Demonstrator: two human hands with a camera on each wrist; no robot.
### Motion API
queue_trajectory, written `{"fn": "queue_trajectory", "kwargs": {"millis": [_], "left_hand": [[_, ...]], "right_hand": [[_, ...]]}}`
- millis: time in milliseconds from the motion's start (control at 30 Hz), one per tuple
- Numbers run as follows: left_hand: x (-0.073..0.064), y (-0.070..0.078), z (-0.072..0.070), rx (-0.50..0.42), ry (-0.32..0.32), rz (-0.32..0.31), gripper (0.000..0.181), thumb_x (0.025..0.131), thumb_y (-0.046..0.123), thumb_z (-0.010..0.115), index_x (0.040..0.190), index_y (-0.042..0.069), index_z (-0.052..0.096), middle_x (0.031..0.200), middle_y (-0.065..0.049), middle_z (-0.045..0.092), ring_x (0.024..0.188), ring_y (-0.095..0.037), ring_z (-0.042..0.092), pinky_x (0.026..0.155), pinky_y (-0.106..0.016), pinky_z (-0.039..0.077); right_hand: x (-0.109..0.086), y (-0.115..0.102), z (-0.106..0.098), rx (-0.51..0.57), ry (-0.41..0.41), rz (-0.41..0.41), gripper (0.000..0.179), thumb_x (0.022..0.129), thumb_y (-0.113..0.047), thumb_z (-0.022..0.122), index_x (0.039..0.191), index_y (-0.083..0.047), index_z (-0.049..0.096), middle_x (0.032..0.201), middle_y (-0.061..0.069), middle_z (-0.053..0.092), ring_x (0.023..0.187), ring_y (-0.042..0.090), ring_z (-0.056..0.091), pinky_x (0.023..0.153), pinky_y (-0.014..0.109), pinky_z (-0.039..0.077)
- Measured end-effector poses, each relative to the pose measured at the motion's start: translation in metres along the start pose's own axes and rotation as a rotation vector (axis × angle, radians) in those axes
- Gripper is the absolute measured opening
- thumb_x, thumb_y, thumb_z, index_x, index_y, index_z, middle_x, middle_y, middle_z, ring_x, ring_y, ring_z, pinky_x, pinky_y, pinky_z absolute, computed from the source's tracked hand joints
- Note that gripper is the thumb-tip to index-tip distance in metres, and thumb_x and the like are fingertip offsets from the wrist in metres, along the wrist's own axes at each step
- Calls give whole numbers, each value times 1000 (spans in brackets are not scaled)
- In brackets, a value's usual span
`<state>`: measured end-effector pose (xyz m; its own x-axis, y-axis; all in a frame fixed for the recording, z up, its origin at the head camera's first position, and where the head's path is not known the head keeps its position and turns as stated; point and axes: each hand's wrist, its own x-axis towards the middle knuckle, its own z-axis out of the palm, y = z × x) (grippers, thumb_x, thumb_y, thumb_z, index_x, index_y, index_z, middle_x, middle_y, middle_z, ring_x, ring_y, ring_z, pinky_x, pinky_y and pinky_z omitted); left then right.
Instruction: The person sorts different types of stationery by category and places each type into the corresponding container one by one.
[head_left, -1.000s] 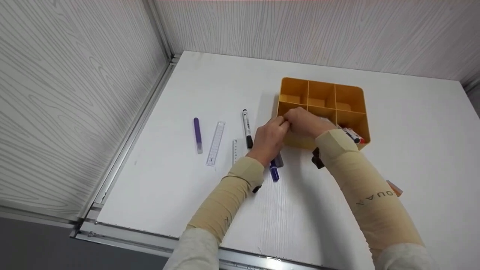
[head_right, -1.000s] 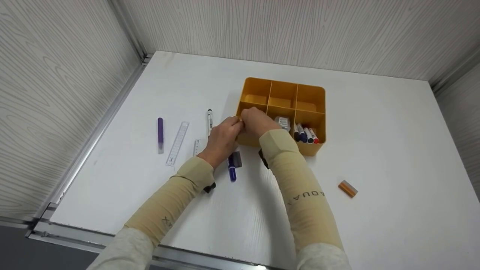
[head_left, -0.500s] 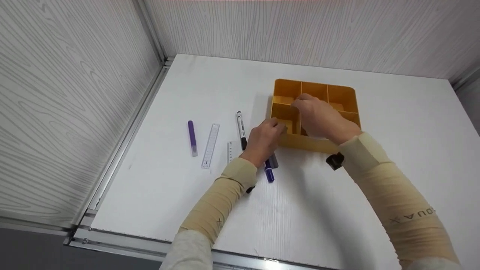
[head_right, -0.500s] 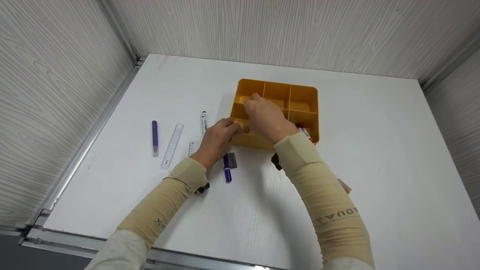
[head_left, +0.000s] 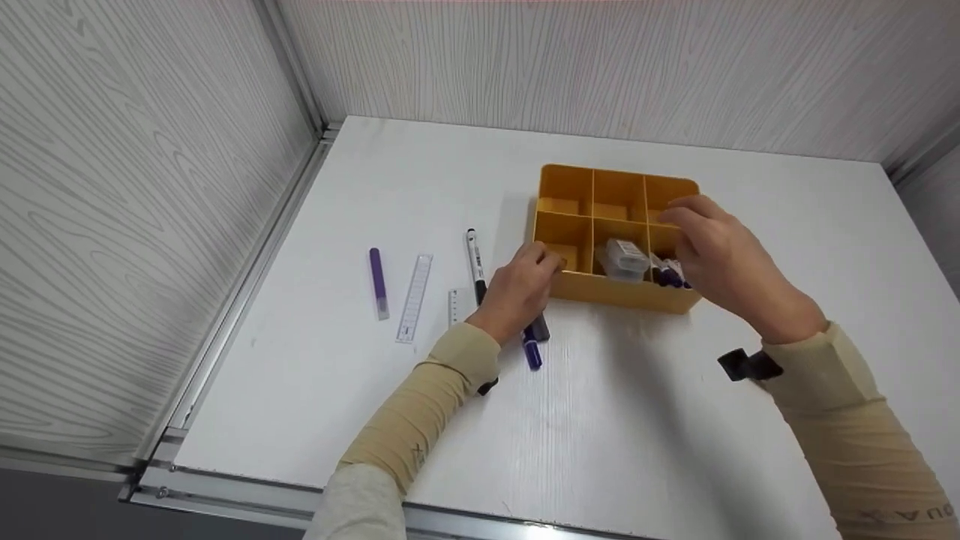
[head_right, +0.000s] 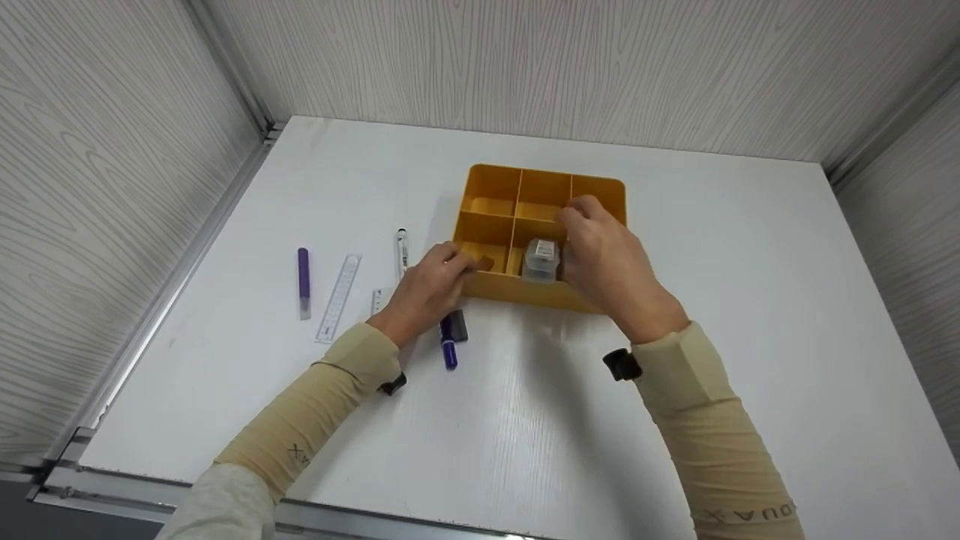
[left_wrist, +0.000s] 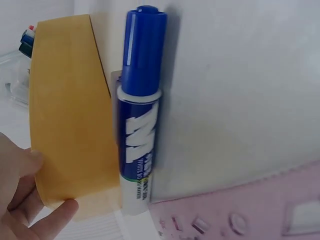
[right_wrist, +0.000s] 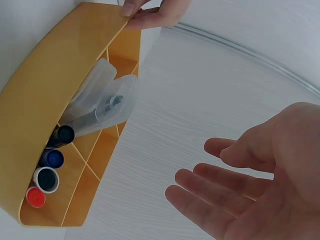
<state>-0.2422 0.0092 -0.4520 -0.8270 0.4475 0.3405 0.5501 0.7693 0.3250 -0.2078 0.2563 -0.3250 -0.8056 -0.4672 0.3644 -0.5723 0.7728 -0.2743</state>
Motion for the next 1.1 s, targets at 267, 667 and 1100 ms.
{"fn": "queue_trajectory", "kwargs": {"millis": [267,667,1100], "left_hand": [[-1,-9,-1,-25,61,-10,17,101,22,56,113,14,65,120,-3,55,115,-19,50,89,-26,55],[-3,-21,1,-122,155,41,14,97,20,61,105,10,68,105,-3,66,95,-19,61,90,-24,54],[0,-21,-2,-113,151,48,9,94,14,65,101,11,70,99,-1,71,86,-18,61,83,-23,55]], "right_hand": [[-35,10,-11,-17,63,41,35,91,13,44,117,3,64,125,18,59,89,29,62,71,17,47],[-90,42,-15,-47,134,170,33,88,16,49,114,3,65,124,20,61,81,27,59,69,4,31],[-134,68,7,-16,24,320,30,88,13,54,115,4,63,120,24,58,93,39,62,69,0,30]]}}
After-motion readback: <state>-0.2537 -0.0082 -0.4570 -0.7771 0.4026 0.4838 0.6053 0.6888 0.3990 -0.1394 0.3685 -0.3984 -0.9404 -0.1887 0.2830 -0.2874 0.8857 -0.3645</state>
